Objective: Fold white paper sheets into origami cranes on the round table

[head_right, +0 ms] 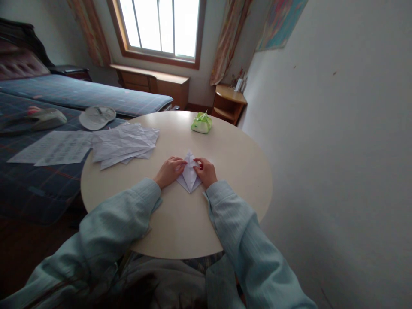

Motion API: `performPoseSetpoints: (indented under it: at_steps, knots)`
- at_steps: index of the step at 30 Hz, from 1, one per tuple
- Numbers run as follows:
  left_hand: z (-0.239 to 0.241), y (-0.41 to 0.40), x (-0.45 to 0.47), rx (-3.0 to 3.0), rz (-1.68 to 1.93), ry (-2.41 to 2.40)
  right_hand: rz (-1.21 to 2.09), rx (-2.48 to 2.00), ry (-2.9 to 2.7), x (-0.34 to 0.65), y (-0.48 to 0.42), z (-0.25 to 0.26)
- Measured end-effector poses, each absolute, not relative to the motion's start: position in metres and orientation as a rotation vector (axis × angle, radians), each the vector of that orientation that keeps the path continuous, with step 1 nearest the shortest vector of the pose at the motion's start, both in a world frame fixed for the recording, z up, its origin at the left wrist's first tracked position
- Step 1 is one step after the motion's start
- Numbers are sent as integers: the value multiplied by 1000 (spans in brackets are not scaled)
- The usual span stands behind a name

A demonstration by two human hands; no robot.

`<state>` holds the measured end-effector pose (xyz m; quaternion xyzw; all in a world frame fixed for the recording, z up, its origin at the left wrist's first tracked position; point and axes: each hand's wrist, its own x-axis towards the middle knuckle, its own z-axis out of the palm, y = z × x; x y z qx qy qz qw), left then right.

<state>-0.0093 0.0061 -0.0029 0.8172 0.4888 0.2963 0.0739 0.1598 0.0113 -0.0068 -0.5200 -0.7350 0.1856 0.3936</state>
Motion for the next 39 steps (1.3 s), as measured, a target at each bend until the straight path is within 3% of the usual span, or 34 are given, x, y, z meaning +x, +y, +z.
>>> performPoseSetpoints:
  at_steps: [9,18,39]
  knots:
    - [-3,3,-7,2471,886,1358,405,-1365,-1857,162,12,-8]
    - [-2,4,-10,2380,824,1540,324,-1365,-1844,161,12,-7]
    - [-9,8,-10,2426,884,1452,478,-1397,-1804,161,14,-10]
